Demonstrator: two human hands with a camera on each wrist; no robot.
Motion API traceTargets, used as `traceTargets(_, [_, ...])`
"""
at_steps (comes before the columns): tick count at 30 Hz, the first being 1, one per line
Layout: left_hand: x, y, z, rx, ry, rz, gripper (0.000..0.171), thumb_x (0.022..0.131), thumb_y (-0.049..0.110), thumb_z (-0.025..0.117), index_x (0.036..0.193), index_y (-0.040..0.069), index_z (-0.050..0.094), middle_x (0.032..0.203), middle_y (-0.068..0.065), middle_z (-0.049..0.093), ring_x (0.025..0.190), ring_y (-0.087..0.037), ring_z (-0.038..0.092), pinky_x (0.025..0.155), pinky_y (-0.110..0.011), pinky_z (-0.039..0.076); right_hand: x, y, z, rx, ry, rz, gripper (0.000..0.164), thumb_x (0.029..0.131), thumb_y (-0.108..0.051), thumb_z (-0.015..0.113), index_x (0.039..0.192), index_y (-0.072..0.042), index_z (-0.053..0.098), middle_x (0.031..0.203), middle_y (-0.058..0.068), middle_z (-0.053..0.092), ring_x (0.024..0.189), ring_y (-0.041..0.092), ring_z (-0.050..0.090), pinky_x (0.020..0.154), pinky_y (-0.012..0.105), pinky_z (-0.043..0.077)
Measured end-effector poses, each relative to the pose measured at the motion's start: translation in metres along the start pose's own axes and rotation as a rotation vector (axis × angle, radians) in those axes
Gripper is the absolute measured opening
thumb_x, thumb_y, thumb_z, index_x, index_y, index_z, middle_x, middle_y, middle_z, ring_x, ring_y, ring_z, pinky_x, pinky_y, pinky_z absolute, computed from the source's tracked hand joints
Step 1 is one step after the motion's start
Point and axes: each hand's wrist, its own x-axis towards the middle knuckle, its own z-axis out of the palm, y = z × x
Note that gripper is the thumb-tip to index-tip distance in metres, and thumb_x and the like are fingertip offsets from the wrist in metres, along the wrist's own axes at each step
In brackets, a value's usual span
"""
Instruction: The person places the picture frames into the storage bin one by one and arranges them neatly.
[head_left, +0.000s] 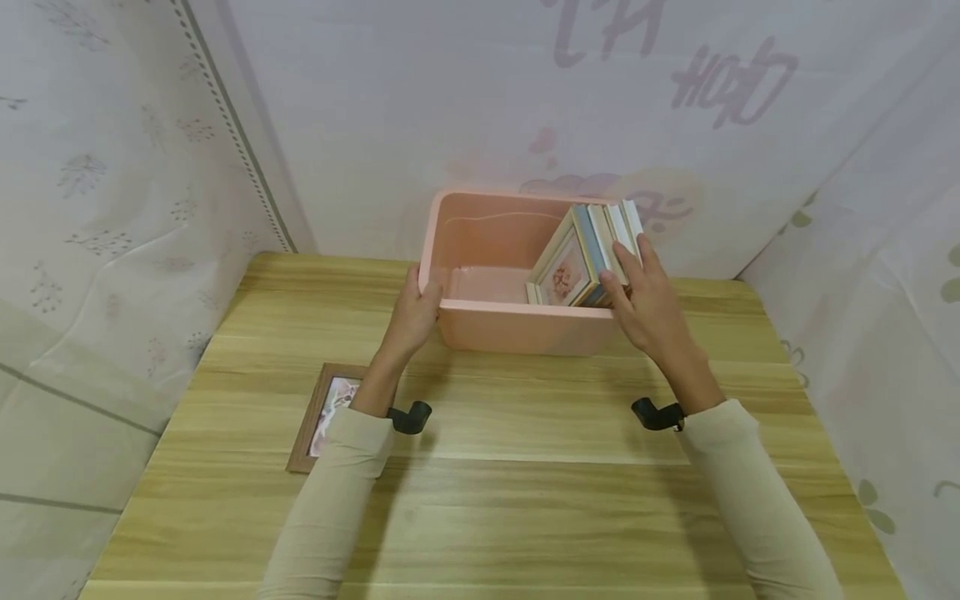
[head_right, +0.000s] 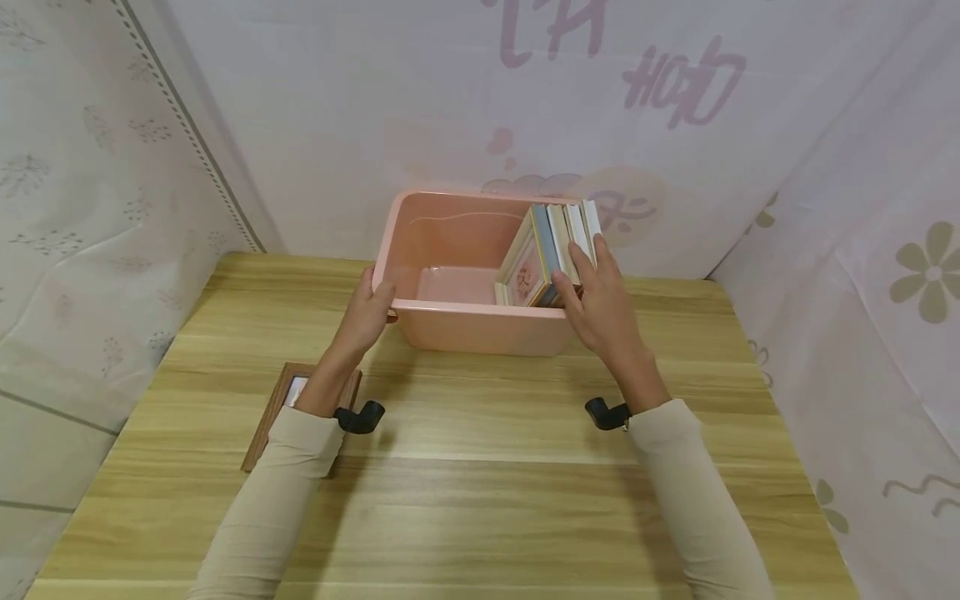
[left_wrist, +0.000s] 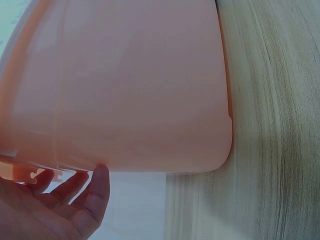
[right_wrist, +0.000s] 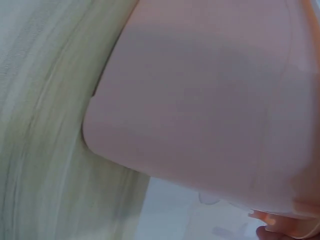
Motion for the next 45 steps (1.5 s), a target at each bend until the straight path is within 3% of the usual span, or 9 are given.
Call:
traceTargets(8, [0.001,-0.002,0.000,-0.010,0.009,0.006,0.051,0.110,0.030,0.037,0.152,0.001,0.035,0.097,-0.010,0.047,0.080,-0.019,0.046,0.070,-0.031,0.041,0.001,0.002,0.009,0.004,0.108,-0.013,0.065,0.109,-0.047,0.043,0.156,-0.003,0.043,0.166,0.028,0.024,0.140,0.054,0.040,0.104,0.072,0.038])
traceTargets(14, [-0.001,-0.002,0.000,-0.024,0.012,0.008,0.048,0.110,0.026,0.038,0.151,0.002,0.036,0.098,-0.009,0.047,0.080,-0.019,0.046,0.070,-0.031,0.041,-0.001,0.003,0.012,0.009,0.128,-0.015,0.062,0.108,-0.043,0.045,0.155,-0.002,0.045,0.165,0.028,0.025,0.140,0.054,0.040,0.103,0.073,0.038])
traceTargets(17, [-0.003,-0.002,0.000,-0.029,0.015,0.010,0.048,0.109,0.026,0.038,0.152,0.004,0.037,0.099,-0.010,0.048,0.080,-0.019,0.045,0.070,-0.031,0.041,-0.001,0.002,0.014,0.008,0.147,-0.019,0.061,0.108,-0.042,0.046,0.154,-0.003,0.046,0.164,0.028,0.027,0.134,0.054,0.047,0.100,0.071,0.042])
traceTargets(23, [-0.003,-0.007,-0.001,-0.072,-0.008,0.009,0.054,0.111,0.037,0.036,0.155,0.005,0.035,0.113,-0.014,0.050,0.088,-0.020,0.046,0.080,-0.037,0.043,-0.002,0.004,0.017,0.010,0.172,-0.013,0.059,0.108,-0.041,0.046,0.154,-0.004,0.047,0.164,0.027,0.028,0.122,0.052,0.056,0.094,0.070,0.045])
traceTargets(26, [-0.004,-0.008,-0.004,-0.087,-0.029,0.004,0.057,0.112,0.043,0.036,0.154,0.004,0.035,0.119,-0.018,0.049,0.097,-0.025,0.046,0.090,-0.045,0.043,-0.002,0.004,0.018,0.005,0.174,-0.012,0.059,0.108,-0.041,0.046,0.154,-0.004,0.047,0.164,0.027,0.029,0.122,0.052,0.056,0.094,0.070,0.045])
traceTargets(29, [-0.006,-0.009,-0.007,-0.083,-0.039,-0.004,0.062,0.112,0.047,0.032,0.157,0.004,0.032,0.136,-0.023,0.047,0.118,-0.032,0.048,0.104,-0.054,0.040,-0.003,0.003,0.018,0.001,0.169,-0.008,0.060,0.108,-0.042,0.046,0.154,-0.004,0.047,0.164,0.027,0.029,0.126,0.052,0.054,0.095,0.070,0.045])
traceTargets(33, [-0.010,-0.009,-0.010,-0.066,-0.031,-0.024,0.064,0.112,0.049,0.028,0.160,0.005,0.031,0.155,-0.021,0.041,0.143,-0.036,0.038,0.115,-0.059,0.034,-0.002,0.002,0.018,-0.007,0.160,-0.004,0.061,0.108,-0.044,0.045,0.154,-0.004,0.047,0.164,0.027,0.029,0.138,0.054,0.043,0.099,0.072,0.042])
traceTargets(40, [-0.015,-0.006,-0.017,-0.037,-0.004,-0.033,0.060,0.113,0.044,0.026,0.157,0.004,0.037,0.149,-0.020,0.049,0.138,-0.038,0.046,0.108,-0.059,0.038,-0.003,0.000,0.014,-0.013,0.161,0.000,0.062,0.108,-0.045,0.045,0.154,-0.003,0.047,0.164,0.027,0.029,0.141,0.053,0.040,0.099,0.072,0.041])
traceTargets(45, [-0.021,-0.011,-0.023,-0.016,0.000,-0.057,0.058,0.114,0.041,0.026,0.156,0.003,0.038,0.154,-0.021,0.044,0.139,-0.041,0.044,0.109,-0.059,0.038,-0.003,0.001,0.013,-0.016,0.153,0.002,0.062,0.109,-0.045,0.044,0.154,-0.004,0.046,0.165,0.026,0.027,0.144,0.052,0.037,0.102,0.072,0.039])
